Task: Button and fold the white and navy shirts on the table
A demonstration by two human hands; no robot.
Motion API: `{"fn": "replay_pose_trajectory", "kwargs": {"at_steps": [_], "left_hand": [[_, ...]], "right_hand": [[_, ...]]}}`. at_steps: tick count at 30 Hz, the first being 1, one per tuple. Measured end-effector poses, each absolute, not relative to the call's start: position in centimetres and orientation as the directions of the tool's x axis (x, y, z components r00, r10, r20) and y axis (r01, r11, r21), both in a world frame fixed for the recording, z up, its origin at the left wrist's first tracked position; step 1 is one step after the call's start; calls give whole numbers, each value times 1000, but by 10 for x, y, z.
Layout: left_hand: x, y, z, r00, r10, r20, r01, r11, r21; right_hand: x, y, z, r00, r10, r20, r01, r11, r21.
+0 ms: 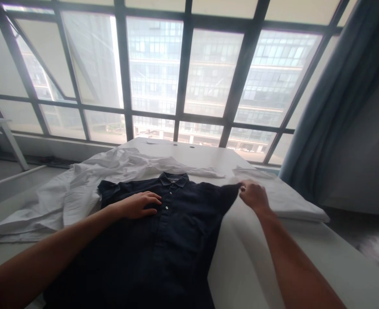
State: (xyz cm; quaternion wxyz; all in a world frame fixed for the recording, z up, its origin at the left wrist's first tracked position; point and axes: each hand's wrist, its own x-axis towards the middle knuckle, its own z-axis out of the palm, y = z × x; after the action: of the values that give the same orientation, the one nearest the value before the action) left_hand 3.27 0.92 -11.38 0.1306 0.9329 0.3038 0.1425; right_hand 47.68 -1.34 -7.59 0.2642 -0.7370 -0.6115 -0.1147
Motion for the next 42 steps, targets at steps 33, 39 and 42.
{"fn": "replay_pose_trajectory", "kwargs": {"at_steps": [33, 39, 42], "left_hand": [[102, -14, -113, 600, 768, 226, 684, -638, 354], [102, -17, -113, 556, 790, 258, 675, -610, 414], [103, -19, -115, 573, 772, 275, 668, -635, 388]], "right_hand": [[285, -37, -114, -203, 978, 54, 616, 170, -769], [283, -37, -107, -164, 980, 109, 717, 194, -670], [285, -34, -109, -158, 987, 16, 755, 131, -643]]}}
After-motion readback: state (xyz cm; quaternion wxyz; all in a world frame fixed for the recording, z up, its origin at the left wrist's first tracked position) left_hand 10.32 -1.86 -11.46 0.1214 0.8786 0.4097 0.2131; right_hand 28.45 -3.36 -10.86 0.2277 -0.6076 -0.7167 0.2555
